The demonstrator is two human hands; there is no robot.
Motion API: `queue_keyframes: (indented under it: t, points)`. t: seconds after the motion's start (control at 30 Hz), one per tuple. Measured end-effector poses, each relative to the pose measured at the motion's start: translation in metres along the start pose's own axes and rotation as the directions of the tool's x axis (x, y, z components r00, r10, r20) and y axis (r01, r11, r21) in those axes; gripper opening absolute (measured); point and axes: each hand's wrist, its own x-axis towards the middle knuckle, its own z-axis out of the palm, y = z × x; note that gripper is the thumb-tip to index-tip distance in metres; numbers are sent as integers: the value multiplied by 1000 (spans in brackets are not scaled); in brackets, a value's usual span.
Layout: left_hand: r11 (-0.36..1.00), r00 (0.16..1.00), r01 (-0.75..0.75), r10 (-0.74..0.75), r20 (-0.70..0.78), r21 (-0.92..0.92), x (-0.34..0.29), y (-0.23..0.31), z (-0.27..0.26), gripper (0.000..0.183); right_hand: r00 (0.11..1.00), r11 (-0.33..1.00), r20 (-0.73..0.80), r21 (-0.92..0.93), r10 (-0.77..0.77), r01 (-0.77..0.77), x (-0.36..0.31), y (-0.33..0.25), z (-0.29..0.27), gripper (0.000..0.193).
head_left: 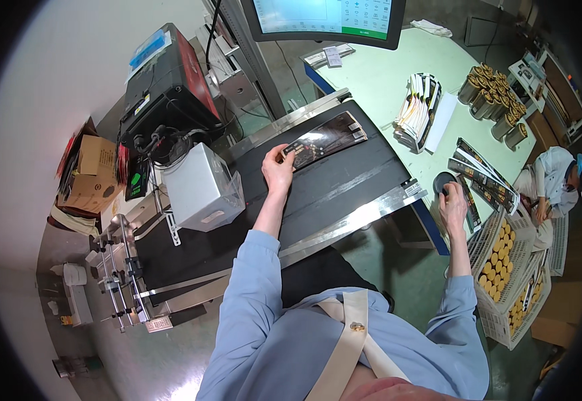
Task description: The person places small rectangular packages onto a conveyor belt, where a machine applies a label to each one. They then pick up the labeled packages and place them into a stack on the table.
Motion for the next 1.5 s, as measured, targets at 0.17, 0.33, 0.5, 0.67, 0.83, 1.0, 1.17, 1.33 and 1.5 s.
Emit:
queue_keyframes:
  t: [0.17,0.33,0.5,0.67,0.83,1.0,1.17,1.33,1.5]
  points:
    - [874,880,-381,442,-171,301,-10,-1,2,16,999,986,-49,167,-18,26,5,-59,-25,26]
    - [958,958,-285,285,16,-11,-52,35,-2,19,989,917,-103,373,-106,138,-2,-117,-33,25]
    - [897,950,-313,304,78,312,-41,14,-12,27,966,867,-99,426,-240,260,-7,-166,-17,26]
    - [678,742,-595,670,-30,432,-12,-5,-20,26,939,817,-82,471,-335,332,-21,-209,-7,28]
    - [976,961,-217,210,182,21,-71,36,-57,24,969,719,208,694,-132,-51,-39,-213,-6,43]
    - [932,896,140,25,443,-335,-141,13,-118,23,708,231,697,712,-117,-663,-54,-230,5,76]
    - [932,900,257,-133,416,-257,-169,-11,-188,22,611,13,739,640,-283,-768,-61,-267,38,50]
    - [790,933,353,-258,252,-501,-187,-29,-225,24,674,117,693,714,-254,-690,-68,-309,59,15]
    - [795,907,420,-373,193,-438,-199,-28,-234,24,683,237,683,730,-258,-641,-75,-334,63,15]
